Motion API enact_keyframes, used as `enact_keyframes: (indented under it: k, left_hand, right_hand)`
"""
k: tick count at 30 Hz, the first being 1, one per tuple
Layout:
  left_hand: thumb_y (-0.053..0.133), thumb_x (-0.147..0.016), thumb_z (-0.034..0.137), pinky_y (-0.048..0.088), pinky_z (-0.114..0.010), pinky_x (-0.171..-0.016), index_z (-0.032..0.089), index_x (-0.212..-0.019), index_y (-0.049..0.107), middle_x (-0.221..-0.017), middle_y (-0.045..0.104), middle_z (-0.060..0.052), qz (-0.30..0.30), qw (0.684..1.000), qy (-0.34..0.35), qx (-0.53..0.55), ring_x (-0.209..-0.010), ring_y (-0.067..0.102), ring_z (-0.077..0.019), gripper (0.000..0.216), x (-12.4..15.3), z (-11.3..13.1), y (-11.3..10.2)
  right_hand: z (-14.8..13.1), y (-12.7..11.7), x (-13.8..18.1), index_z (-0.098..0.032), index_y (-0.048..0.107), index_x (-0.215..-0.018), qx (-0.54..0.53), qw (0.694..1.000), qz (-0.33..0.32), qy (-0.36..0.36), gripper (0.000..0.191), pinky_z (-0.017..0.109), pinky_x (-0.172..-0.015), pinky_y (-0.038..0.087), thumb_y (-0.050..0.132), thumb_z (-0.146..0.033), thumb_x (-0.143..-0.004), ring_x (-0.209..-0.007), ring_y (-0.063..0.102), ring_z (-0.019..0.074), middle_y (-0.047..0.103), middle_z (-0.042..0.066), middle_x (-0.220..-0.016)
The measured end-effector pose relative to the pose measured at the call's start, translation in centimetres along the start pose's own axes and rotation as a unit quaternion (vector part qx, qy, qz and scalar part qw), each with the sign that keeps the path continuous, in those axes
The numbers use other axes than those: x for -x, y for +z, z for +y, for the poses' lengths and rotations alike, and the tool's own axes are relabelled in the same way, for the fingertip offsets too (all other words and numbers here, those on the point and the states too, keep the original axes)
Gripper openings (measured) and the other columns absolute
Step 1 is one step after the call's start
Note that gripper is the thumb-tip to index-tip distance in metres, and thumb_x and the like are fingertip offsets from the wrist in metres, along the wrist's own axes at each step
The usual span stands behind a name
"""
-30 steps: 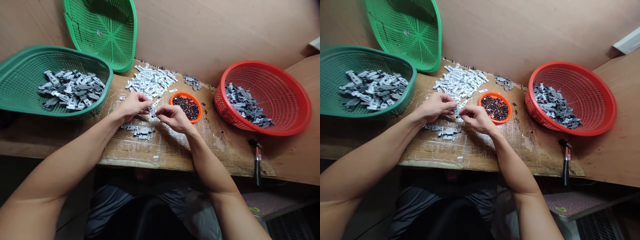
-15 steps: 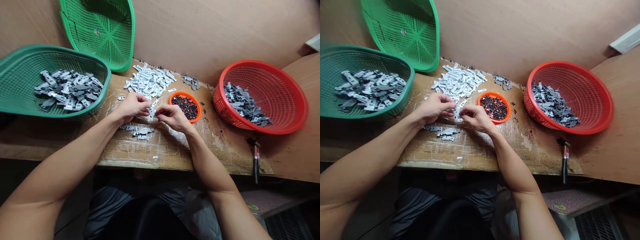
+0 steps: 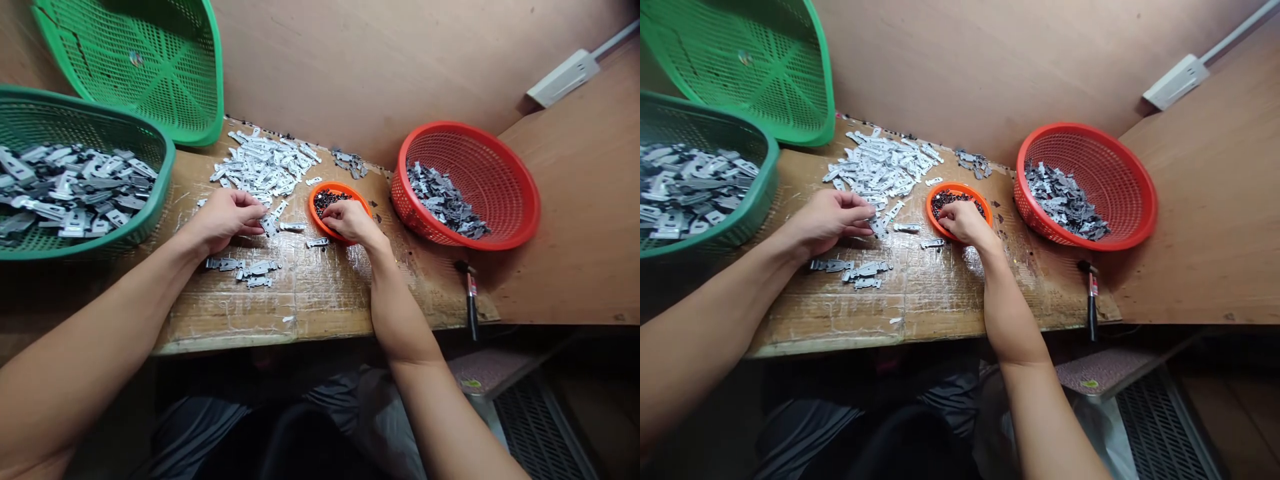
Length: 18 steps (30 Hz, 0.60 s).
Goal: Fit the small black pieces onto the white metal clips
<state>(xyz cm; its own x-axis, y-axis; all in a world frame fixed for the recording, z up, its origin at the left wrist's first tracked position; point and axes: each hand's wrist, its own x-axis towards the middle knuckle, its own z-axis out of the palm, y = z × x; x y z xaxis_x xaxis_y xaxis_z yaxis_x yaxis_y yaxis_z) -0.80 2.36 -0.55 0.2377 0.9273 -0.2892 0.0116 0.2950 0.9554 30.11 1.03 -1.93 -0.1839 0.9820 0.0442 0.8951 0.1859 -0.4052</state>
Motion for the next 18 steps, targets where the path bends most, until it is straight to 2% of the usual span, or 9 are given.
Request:
enact_keyframes:
  k: [3,7,10,14,18]
  left_hand:
    - [0.089,-0.080,0.008,0.064,-0.030,-0.064,0.017,-0.069,0.067,-0.066,0.065,0.000,0.000,1.000,0.001,-0.003,-0.057,0.065,-0.0117,0.026,0.1,0.1,0.0]
    - [0.084,-0.083,0.006,0.064,-0.031,-0.063,0.017,-0.068,0.066,-0.064,0.064,0.000,0.008,1.000,0.001,-0.004,-0.056,0.064,-0.0116,0.027,0.2,0.2,0.0]
    - [0.082,-0.085,0.005,0.064,-0.030,-0.064,0.017,-0.068,0.066,-0.063,0.063,0.000,0.004,1.000,0.002,-0.003,-0.056,0.063,-0.0115,0.026,0.2,0.3,0.0]
    - [0.084,-0.083,0.006,0.064,-0.030,-0.065,0.018,-0.067,0.066,-0.063,0.062,0.001,-0.002,1.000,0.010,-0.001,-0.057,0.063,-0.0115,0.027,0.2,0.2,0.0]
    - [0.085,-0.083,0.007,0.064,-0.031,-0.064,0.018,-0.067,0.066,-0.065,0.063,0.000,-0.002,1.000,0.011,0.000,-0.057,0.064,-0.0122,0.027,0.2,0.1,-0.1]
  right_hand:
    - [-0.1,0.7,-0.8,-0.018,0.085,-0.095,0.026,1.000,-0.001,-0.015,0.020,0.037,-0.083,0.048,0.066,-0.015,-0.090,-0.081,0.065,0.0207,0.077,0.007,-0.089]
    - [0.7,0.3,-0.8,-0.018,0.087,-0.096,0.057,0.998,-0.016,-0.030,0.025,0.039,-0.086,0.048,0.065,-0.011,-0.087,-0.087,0.065,0.0235,0.076,0.009,-0.093]
    - [0.9,-0.3,-0.4,-0.018,0.086,-0.095,0.059,0.998,-0.003,-0.004,0.024,0.039,-0.085,0.048,0.066,-0.011,-0.084,-0.086,0.065,0.0238,0.074,0.010,-0.092]
    - [0.2,-0.9,0.2,-0.019,0.083,-0.088,0.037,0.998,0.032,0.035,0.017,0.038,-0.082,0.048,0.066,-0.018,-0.089,-0.080,0.064,0.0221,0.074,0.007,-0.085]
    - [-0.5,-1.3,0.6,-0.018,0.081,-0.086,0.027,0.999,-0.013,0.017,0.016,0.037,-0.081,0.048,0.065,-0.016,-0.088,-0.079,0.066,0.0212,0.077,0.007,-0.086]
